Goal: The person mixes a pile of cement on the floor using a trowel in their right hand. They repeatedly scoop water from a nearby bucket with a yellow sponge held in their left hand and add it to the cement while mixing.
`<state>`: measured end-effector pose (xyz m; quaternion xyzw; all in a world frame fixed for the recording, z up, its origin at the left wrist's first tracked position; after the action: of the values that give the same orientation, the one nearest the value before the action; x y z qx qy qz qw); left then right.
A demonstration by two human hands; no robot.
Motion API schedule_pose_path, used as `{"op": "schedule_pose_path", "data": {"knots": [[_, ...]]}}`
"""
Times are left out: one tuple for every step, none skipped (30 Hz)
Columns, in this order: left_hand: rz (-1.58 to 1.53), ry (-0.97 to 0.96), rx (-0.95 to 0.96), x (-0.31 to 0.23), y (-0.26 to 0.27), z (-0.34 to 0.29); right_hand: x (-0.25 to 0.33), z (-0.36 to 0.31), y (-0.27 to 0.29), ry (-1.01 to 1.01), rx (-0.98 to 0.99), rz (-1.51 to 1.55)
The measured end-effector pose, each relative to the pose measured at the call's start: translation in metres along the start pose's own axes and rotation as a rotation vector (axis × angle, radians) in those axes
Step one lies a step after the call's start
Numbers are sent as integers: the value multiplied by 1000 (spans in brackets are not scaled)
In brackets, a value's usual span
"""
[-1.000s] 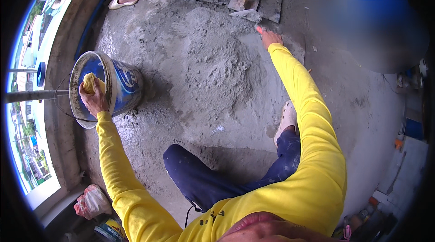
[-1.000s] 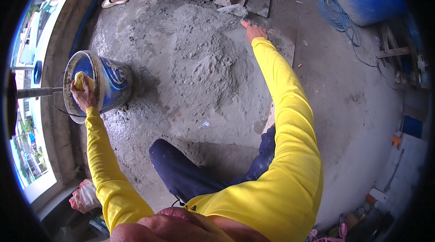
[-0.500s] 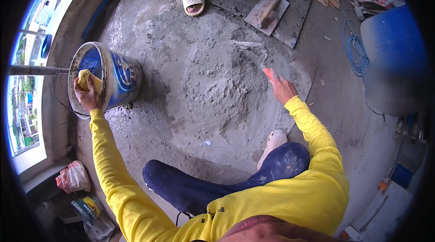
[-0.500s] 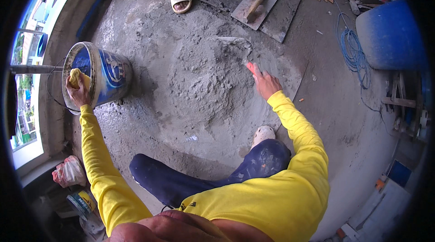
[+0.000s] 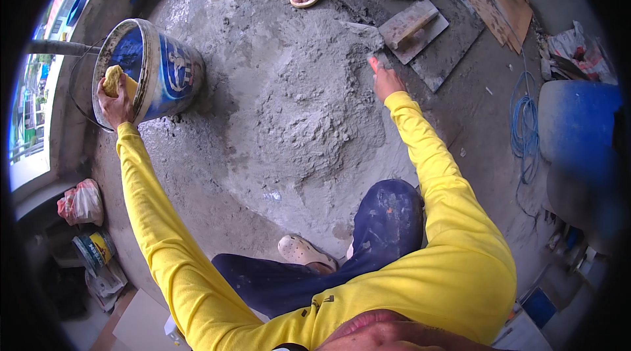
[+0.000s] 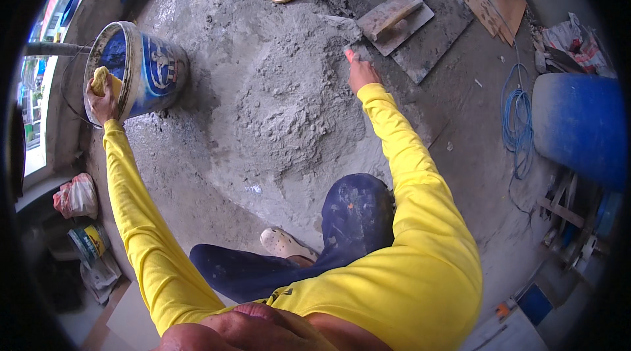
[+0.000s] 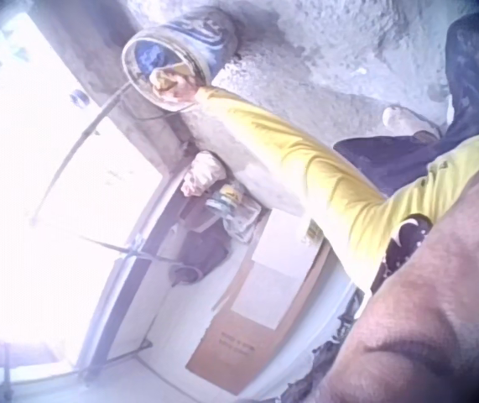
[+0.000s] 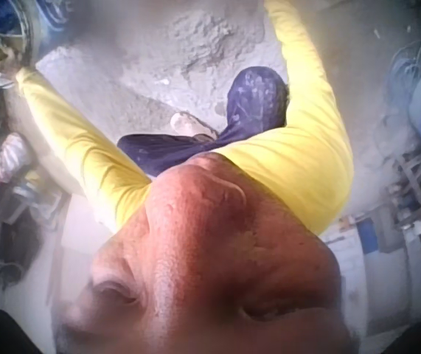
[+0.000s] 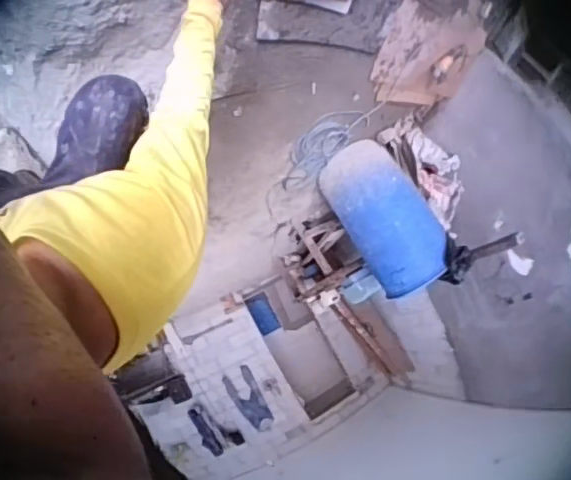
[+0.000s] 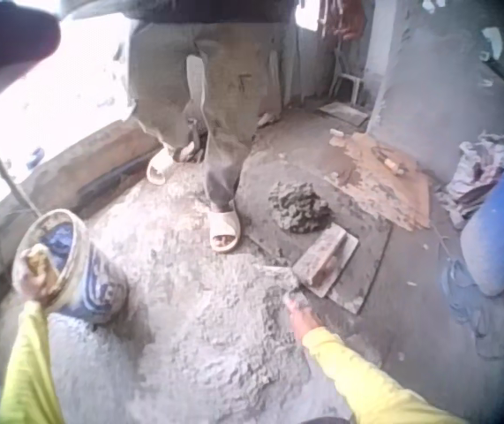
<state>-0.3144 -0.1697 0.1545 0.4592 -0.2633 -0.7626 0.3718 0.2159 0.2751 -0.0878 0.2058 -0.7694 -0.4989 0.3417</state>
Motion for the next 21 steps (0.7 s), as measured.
{"op": "schedule_pose_path", "data": {"knots": [[-40,0,-6,-1,0,-3,3,-5,-2,21,-10,-10],[-45,0,-4,-4,-2,-3,5,-10,-3,41,-20,-19],[-53,3,-3,-6,-2,-3,7,-14,3,58,-40,45],[-61,5,-2,-9,-1,-4,8,-20,3,63,-19,51],[-87,-2,14,-11,-2,-6,10,-28,0,67,0,56],[-82,9,27,-14,-3,-9,12,-36,3,71,16,57],[-64,16,37,-16,0,-10,23,-45,2,75,65,45],[-46,24,49,-18,2,-10,34,-57,2,80,76,31],[-40,37,65,-18,5,-10,48,-71,5,86,88,15],[-48,35,66,-18,8,-11,61,-86,4,94,105,1],[-57,33,66,-19,9,-12,71,-102,8,107,74,-61],[-74,36,70,-20,4,-14,76,-120,16,114,43,-133],[-80,39,73,-22,4,-14,83,-136,20,130,12,-192],[-61,34,77,-22,5,-12,89,-147,23,164,-22,-232],[-49,42,92,-19,7,-11,91,-159,23,198,-53,-271],[-40,52,109,-17,8,-11,96,-168,25,230,-84,-313],[-38,52,103,-15,10,-10,99,-174,26,236,-111,-308],[-39,52,99,-17,10,-10,101,-178,29,239,-137,-306],[-39,53,93,-17,10,-11,103,-178,32,245,-163,-303],[-36,59,99,-17,9,-11,104,-173,34,265,-164,-303],[-32,61,105,-18,9,-11,106,-167,34,282,-166,-299]]}}
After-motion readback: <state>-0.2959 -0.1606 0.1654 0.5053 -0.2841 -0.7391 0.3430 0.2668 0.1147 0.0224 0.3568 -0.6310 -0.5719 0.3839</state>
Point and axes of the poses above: each hand's wrist, its own z-axis towards the middle knuckle, its own y-axis out of the back of the hand, x = y × z, the point moved 9 cm from there along z, towards the middle knuckle, and after that the axes turned 13 degrees about y, right-handed, at the moved point
